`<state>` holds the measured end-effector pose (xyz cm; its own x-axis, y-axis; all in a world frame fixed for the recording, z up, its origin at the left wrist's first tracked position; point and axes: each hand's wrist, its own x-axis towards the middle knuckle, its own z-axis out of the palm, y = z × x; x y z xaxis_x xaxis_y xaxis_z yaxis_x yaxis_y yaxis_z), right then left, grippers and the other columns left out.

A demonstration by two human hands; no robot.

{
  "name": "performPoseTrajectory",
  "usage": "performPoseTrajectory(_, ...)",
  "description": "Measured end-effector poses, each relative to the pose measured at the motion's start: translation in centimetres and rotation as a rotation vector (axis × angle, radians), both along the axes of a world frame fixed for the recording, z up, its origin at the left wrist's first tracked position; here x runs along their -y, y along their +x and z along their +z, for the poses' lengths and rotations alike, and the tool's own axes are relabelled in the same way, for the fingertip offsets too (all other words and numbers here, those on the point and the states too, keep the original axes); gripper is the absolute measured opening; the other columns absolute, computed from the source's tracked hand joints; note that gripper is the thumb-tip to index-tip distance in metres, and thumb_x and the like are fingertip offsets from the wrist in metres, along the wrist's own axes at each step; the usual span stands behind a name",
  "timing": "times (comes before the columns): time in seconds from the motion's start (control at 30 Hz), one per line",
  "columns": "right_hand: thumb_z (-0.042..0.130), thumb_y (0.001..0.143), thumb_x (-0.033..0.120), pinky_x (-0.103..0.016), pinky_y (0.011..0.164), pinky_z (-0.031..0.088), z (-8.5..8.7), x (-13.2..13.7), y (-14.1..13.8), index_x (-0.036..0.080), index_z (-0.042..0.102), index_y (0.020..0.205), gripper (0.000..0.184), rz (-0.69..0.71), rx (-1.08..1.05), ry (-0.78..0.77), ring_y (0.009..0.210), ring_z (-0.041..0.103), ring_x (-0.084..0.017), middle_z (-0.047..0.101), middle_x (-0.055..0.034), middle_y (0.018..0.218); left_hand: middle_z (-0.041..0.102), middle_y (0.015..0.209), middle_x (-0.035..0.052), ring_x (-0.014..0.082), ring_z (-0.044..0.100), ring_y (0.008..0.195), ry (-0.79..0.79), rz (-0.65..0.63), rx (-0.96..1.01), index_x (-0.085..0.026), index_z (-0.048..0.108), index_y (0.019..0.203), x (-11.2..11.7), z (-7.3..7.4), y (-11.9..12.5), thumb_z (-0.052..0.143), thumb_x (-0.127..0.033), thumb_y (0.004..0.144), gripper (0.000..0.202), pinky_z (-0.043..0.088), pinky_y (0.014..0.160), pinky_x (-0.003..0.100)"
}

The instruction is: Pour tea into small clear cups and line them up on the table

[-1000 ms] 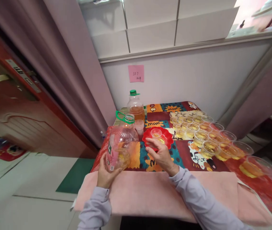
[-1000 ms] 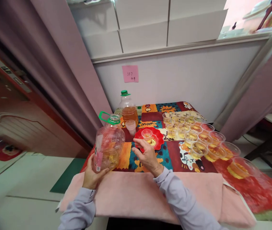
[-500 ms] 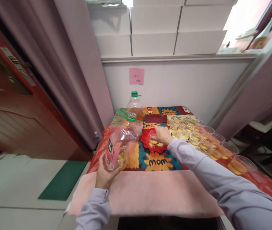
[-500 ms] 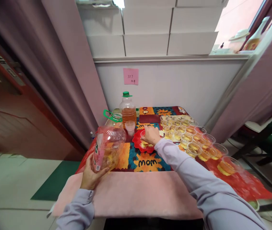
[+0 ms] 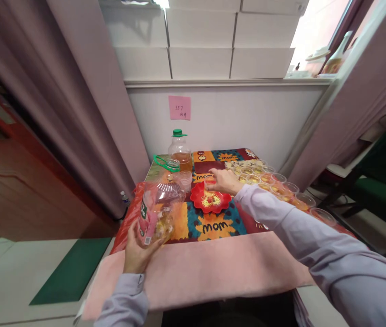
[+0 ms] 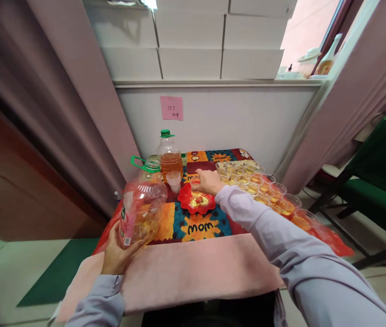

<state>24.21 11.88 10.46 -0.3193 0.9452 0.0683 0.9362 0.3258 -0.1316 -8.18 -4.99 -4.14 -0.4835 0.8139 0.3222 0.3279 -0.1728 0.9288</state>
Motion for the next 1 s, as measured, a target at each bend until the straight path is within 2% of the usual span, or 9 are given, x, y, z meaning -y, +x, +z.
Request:
performPoseTrajectory(0.1,0.069,0.09,0.058,-0.037,0.089,0.051,2.3,-0.4,3.6,0.019,0.056,0.146,0.07,-0.022,-0.04,0.027,0.114,0.073,-0.031,0.077,-0.0142,0.127,0.06,0.145,0.014,0.0401,0.06,0.134,-0.048,-0.052,0.113,-0.026,0.05,0.139,-0.1,0.0,0.1,0.1,-0.047,0.046,0.108,0.051,0.112,0.06)
performPoseTrajectory(0.2,0.073,0.086,0.056,-0.036,0.082,0.052,2.7,-0.4,7.6,0.019,0.056,0.147,0.073,-0.034,-0.047,0.049,0.106,0.075,-0.032,0.079,-0.0133,0.12,0.057,0.148,0.0155,0.039,0.067,0.126,-0.077,-0.091,0.163,-0.027,0.047,0.142,0.0,0.1,0.0,0.101,-0.043,0.047,0.11,0.058,0.104,0.057)
performPoseTrajectory(0.33,0.076,0.085,0.051,-0.036,0.086,0.05,-0.1,0.8,11.4,0.019,0.053,0.151,0.077,-0.043,0.056,0.077,0.105,0.075,-0.033,0.08,-0.0148,0.116,0.056,0.15,0.0154,0.0396,0.065,0.129,-0.06,-0.113,0.156,-0.026,0.049,0.14,0.0,0.4,0.0,0.101,-0.039,0.049,0.106,0.057,0.106,0.057)
performPoseTrajectory(0.43,0.078,0.083,0.047,-0.038,0.09,0.047,-2.8,1.6,12.8,0.016,0.054,0.15,0.078,-0.033,0.09,0.074,0.107,0.074,-0.034,0.08,-0.0167,0.115,0.054,0.154,0.0149,0.041,0.062,0.134,-0.071,-0.128,0.173,-0.027,0.049,0.139,-0.1,0.5,-0.1,0.101,-0.037,0.05,0.103,0.054,0.109,0.06)
performPoseTrajectory(0.53,0.077,0.083,0.047,-0.042,0.099,0.043,-4.6,1.8,13.5,0.014,0.053,0.15,0.078,-0.024,0.114,0.081,0.11,0.072,-0.034,0.079,-0.017,0.113,0.058,0.148,0.0144,0.0426,0.058,0.138,-0.08,-0.087,0.131,-0.026,0.05,0.137,-0.2,0.4,-0.3,0.101,-0.037,0.047,0.104,0.049,0.115,0.063)
performPoseTrajectory(0.7,0.076,0.082,0.051,-0.052,0.112,0.031,-6.1,1.2,14.6,0.011,0.055,0.147,0.079,-0.027,0.134,0.101,0.116,0.067,-0.036,0.077,-0.0187,0.114,0.061,0.143,0.0141,0.0423,0.058,0.137,-0.103,-0.077,0.086,-0.026,0.047,0.141,-0.2,0.1,-0.6,0.101,-0.039,0.049,0.108,0.043,0.118,0.067)
performPoseTrajectory(0.83,0.073,0.085,0.054,-0.056,0.114,0.027,-6.7,0.6,15.5,0.012,0.057,0.144,0.074,-0.05,0.122,0.109,0.118,0.066,-0.036,0.077,-0.019,0.116,0.062,0.143,0.0145,0.0412,0.063,0.13,-0.109,-0.077,0.079,-0.026,0.047,0.142,0.0,0.0,-0.7,0.1,-0.04,0.052,0.105,0.046,0.115,0.067)
performPoseTrajectory(1.0,0.072,0.085,0.055,-0.06,0.117,0.023,-7.4,0.2,15.8,0.017,0.058,0.142,0.07,-0.06,0.103,0.122,0.123,0.064,-0.036,0.076,-0.0177,0.121,0.062,0.141,0.013,0.0418,0.063,0.13,-0.091,-0.076,0.079,-0.027,0.05,0.138,-0.1,0.1,-0.7,0.101,-0.04,0.049,0.103,0.048,0.114,0.066)
